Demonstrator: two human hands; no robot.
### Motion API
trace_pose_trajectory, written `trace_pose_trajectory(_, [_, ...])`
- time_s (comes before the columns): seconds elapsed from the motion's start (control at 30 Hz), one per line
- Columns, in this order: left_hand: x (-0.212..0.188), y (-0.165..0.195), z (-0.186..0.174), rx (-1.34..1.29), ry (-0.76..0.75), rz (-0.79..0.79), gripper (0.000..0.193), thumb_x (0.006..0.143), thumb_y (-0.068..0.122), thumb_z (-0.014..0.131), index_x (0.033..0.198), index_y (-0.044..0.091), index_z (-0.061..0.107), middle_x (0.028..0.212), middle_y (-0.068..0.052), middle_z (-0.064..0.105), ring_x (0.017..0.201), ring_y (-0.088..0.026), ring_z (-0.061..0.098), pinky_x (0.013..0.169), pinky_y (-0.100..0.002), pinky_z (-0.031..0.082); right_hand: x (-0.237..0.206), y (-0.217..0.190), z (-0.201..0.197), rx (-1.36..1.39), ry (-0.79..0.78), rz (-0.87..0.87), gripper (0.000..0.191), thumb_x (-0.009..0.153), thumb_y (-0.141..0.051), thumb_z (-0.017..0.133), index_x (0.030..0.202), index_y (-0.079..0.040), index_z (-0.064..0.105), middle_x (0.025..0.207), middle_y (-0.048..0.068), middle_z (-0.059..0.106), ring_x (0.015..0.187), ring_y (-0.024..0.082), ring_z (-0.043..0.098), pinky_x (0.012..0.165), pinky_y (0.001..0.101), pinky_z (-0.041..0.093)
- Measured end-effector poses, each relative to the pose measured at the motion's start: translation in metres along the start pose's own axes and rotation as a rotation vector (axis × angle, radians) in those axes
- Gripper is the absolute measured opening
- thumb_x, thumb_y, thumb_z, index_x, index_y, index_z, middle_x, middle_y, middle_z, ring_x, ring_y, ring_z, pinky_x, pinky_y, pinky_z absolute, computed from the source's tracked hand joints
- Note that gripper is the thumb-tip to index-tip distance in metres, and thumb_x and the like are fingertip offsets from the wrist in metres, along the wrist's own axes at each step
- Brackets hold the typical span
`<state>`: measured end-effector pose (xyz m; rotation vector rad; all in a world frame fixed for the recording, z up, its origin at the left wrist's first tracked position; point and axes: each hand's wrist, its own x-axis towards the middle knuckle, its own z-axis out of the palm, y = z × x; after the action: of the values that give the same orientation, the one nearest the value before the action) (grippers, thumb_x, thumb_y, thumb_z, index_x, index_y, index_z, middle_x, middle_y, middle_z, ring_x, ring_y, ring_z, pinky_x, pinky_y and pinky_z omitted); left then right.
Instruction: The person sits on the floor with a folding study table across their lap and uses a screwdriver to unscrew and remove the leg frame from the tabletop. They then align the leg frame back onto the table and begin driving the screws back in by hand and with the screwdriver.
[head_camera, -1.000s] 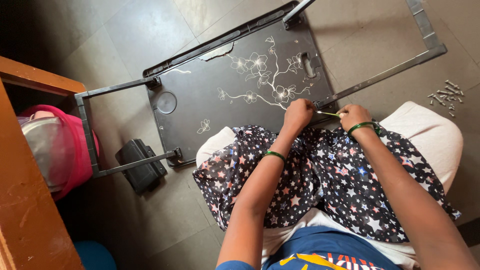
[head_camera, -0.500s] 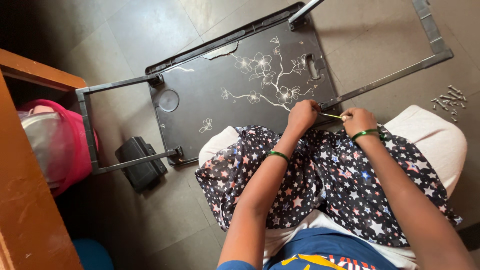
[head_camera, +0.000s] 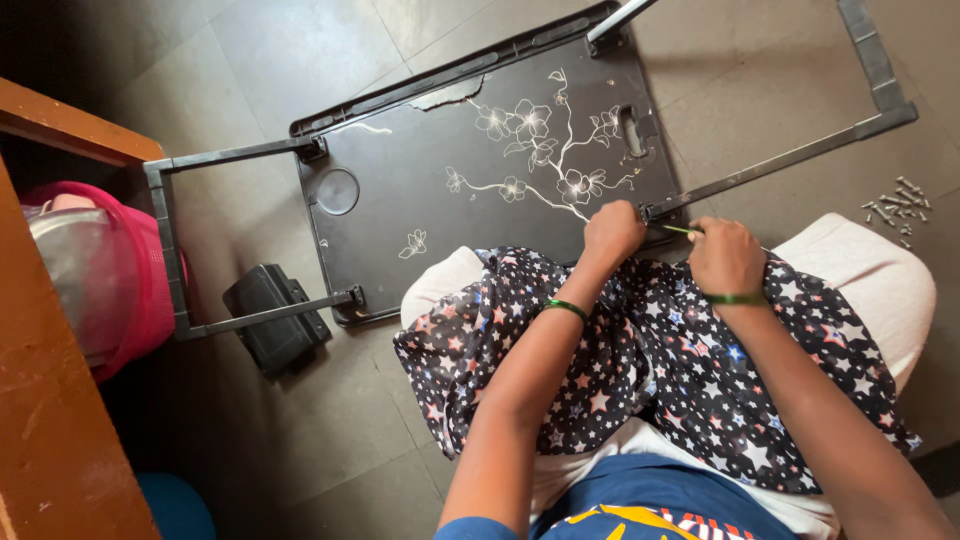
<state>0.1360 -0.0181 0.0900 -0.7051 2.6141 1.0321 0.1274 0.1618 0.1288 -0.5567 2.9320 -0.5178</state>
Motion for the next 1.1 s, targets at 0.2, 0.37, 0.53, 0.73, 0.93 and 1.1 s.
trace_pose_trajectory(0.2, [0.001, -0.006, -0.013, -0.173, 0.104, 0.023, 0.023, 0.086, 0.015, 0.060, 0.092, 0.016, 0.081, 0.094, -0.015, 0.078, 0.091, -0.036, 0.074, 0.083, -0.046, 0.059, -0.004, -0.013, -0.014, 0.029, 0.084, -0.175, 0.014, 0.094, -0.015, 0.069, 0.103, -0.006, 0.076, 0.098, 0.016, 0.072, 0.098, 0.038, 0.066, 0.087, 0.0473, 0.053])
trace_pose_trajectory(0.37, [-0.001, -0.012, -0.014, -0.137, 0.019, 0.047, 0.023, 0.083, 0.017, 0.063, 0.093, 0.021, 0.084, 0.096, -0.015, 0.078, 0.092, -0.036, 0.075, 0.085, -0.044, 0.060, 0.003, -0.019, -0.011, 0.022, 0.053, -0.249, 0.014, 0.094, -0.014, 0.069, 0.102, -0.004, 0.076, 0.098, 0.017, 0.071, 0.098, 0.038, 0.066, 0.090, 0.0475, 0.053])
trace_pose_trajectory(0.53, [-0.001, -0.015, -0.015, -0.122, -0.003, 0.021, 0.022, 0.085, 0.019, 0.063, 0.097, 0.020, 0.082, 0.099, -0.016, 0.077, 0.095, -0.038, 0.074, 0.084, -0.046, 0.059, 0.005, -0.023, -0.004, 0.019, 0.017, -0.235, 0.015, 0.095, -0.014, 0.069, 0.102, -0.004, 0.077, 0.096, 0.019, 0.071, 0.097, 0.039, 0.066, 0.090, 0.0482, 0.052])
trace_pose_trajectory(0.73, [-0.004, -0.017, -0.018, -0.127, -0.001, 0.015, 0.022, 0.086, 0.020, 0.063, 0.096, 0.015, 0.082, 0.099, -0.018, 0.076, 0.095, -0.039, 0.074, 0.084, -0.047, 0.059, 0.007, -0.030, 0.001, -0.028, -0.003, -0.227, 0.016, 0.095, -0.015, 0.069, 0.102, -0.004, 0.077, 0.099, 0.018, 0.072, 0.099, 0.038, 0.067, 0.093, 0.0470, 0.053])
trace_pose_trajectory(0.93, [-0.006, -0.016, -0.020, -0.124, 0.023, 0.005, 0.022, 0.088, 0.020, 0.061, 0.095, 0.009, 0.080, 0.100, -0.020, 0.076, 0.096, -0.041, 0.073, 0.083, -0.049, 0.059, 0.008, -0.038, -0.001, -0.098, -0.007, -0.230, 0.017, 0.094, -0.015, 0.069, 0.104, -0.004, 0.077, 0.102, 0.017, 0.073, 0.101, 0.037, 0.067, 0.092, 0.0464, 0.053])
trace_pose_trajectory(1.1, [-0.007, -0.017, -0.022, -0.133, 0.021, -0.006, 0.023, 0.089, 0.021, 0.061, 0.095, 0.008, 0.079, 0.100, -0.020, 0.076, 0.096, -0.041, 0.073, 0.083, -0.049, 0.059, 0.008, -0.044, -0.004, -0.118, -0.026, -0.226, 0.017, 0.093, -0.016, 0.068, 0.104, -0.005, 0.077, 0.102, 0.016, 0.073, 0.101, 0.037, 0.067, 0.092, 0.0463, 0.053])
